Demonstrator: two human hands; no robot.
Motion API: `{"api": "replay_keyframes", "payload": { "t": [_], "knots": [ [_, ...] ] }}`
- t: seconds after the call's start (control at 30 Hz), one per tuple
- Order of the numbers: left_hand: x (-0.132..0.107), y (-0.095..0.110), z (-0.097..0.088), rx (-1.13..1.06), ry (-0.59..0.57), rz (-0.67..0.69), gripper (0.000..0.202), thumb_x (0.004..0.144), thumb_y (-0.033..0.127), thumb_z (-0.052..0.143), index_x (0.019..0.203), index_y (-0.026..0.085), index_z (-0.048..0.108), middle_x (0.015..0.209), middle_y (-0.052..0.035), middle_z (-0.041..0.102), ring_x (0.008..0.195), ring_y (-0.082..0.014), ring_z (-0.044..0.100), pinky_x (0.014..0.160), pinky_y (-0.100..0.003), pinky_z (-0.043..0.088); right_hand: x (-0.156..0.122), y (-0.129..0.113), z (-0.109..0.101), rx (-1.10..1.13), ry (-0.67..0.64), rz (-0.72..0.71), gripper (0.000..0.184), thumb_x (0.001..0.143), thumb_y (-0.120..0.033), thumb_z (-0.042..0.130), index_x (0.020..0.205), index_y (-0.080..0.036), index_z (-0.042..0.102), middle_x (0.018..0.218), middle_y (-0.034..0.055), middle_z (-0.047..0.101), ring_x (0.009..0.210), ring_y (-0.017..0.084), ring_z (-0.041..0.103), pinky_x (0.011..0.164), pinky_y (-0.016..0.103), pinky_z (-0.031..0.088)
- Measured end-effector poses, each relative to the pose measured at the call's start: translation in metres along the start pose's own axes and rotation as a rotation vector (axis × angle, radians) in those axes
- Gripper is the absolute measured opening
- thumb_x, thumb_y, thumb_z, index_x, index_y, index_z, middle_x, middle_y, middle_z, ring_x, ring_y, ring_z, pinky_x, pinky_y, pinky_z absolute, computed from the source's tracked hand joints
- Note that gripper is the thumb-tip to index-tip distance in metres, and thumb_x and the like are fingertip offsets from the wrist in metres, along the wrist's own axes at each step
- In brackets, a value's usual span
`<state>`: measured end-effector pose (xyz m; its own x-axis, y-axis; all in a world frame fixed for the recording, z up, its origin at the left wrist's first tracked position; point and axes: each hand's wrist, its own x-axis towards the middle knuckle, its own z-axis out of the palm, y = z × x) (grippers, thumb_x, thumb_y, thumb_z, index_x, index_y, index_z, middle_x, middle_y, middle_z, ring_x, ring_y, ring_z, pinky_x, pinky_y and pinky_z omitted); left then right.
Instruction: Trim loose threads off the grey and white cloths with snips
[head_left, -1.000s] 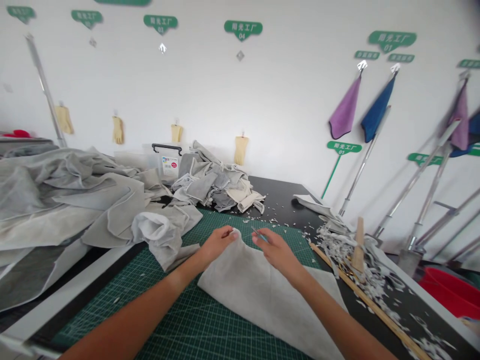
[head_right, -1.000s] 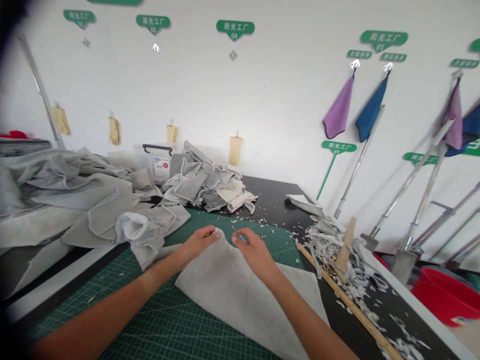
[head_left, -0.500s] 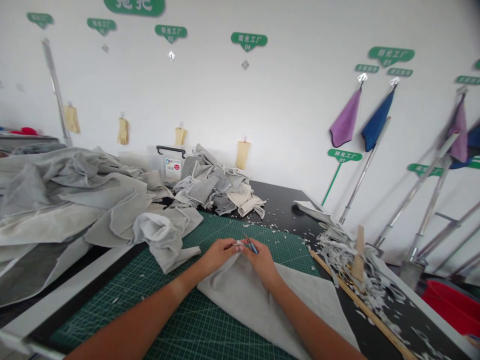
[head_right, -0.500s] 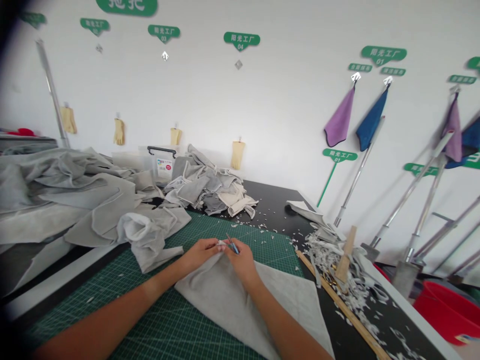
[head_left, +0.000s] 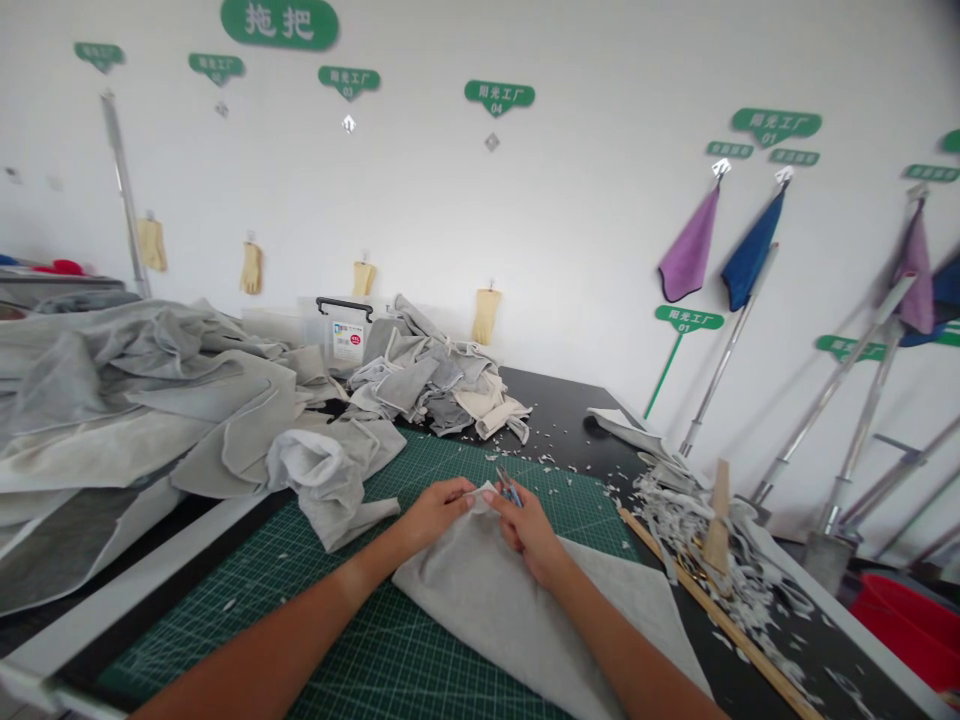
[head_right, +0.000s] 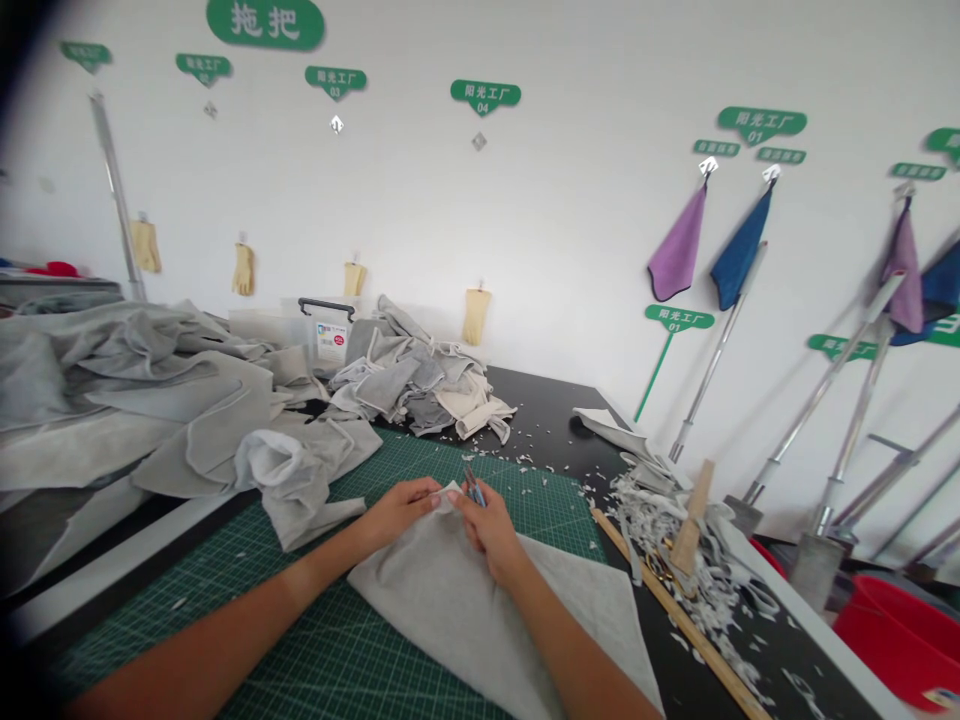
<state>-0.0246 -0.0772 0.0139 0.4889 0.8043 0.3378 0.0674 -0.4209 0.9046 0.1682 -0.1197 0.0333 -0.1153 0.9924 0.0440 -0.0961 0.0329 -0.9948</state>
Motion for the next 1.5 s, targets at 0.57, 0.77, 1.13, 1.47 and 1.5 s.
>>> {"api": "replay_keyframes", "payload": {
  "t": [0.57, 0.77, 1.13, 1.47, 1.5],
  "knots": [
    [0.002, -0.007, 0.001, 0.036, 0.019, 0.009, 0.038, 0.090, 0.051, 0.056, 0.093, 0.015, 0.067, 0.074, 0.0010, 0.054, 0.066, -0.0124, 0.044, 0.064, -0.023, 0.036, 0.003, 0.000, -0.008, 0.145, -0.071, 0.031, 0.043, 0.074, -0.049, 0.079, 0.090, -0.021, 0.050, 0.049, -0.0153, 0.025, 0.038, 0.003, 0.012, 0.034, 0.019, 0.008],
    [0.000, 0.000, 0.000, 0.020, 0.009, -0.010, 0.037, 0.089, 0.051, 0.057, 0.087, 0.015, 0.064, 0.073, 0.0017, 0.053, 0.067, -0.0122, 0.045, 0.063, -0.022, 0.034, 0.004, -0.002, -0.013, 0.194, -0.072, 0.067, 0.046, 0.072, -0.048, 0.081, 0.097, -0.020, 0.056, 0.049, -0.0153, 0.024, 0.038, 0.003, 0.012, 0.035, 0.020, 0.009],
    [0.001, 0.007, 0.006, 0.126, 0.087, 0.056, 0.036, 0.088, 0.048, 0.060, 0.104, 0.019, 0.070, 0.089, -0.0024, 0.065, 0.079, -0.0165, 0.054, 0.072, -0.025, 0.041, 0.008, 0.004, -0.003, 0.007, 0.007, 0.042, 0.044, 0.070, -0.050, 0.081, 0.090, -0.020, 0.055, 0.039, -0.0153, 0.031, 0.034, 0.004, 0.017, 0.034, 0.020, 0.008],
    [-0.001, 0.009, 0.008, 0.057, 0.150, 0.049, 0.025, 0.088, 0.041, 0.060, 0.090, 0.017, 0.066, 0.087, -0.0030, 0.067, 0.083, -0.0179, 0.060, 0.077, -0.026, 0.045, 0.003, 0.001, 0.000, -0.048, -0.017, 0.019, 0.045, 0.069, -0.051, 0.081, 0.093, -0.020, 0.059, 0.041, -0.0144, 0.032, 0.035, 0.004, 0.017, 0.034, 0.020, 0.010],
    [-0.001, 0.010, 0.007, 0.055, 0.157, 0.053, 0.024, 0.088, 0.040, 0.059, 0.090, 0.017, 0.066, 0.087, -0.0030, 0.067, 0.084, -0.0179, 0.060, 0.077, -0.026, 0.045, 0.003, 0.000, -0.001, -0.035, -0.039, 0.021, 0.044, 0.071, -0.051, 0.080, 0.094, -0.019, 0.060, 0.042, -0.0143, 0.031, 0.035, 0.004, 0.017, 0.034, 0.020, 0.010]
  ]
}}
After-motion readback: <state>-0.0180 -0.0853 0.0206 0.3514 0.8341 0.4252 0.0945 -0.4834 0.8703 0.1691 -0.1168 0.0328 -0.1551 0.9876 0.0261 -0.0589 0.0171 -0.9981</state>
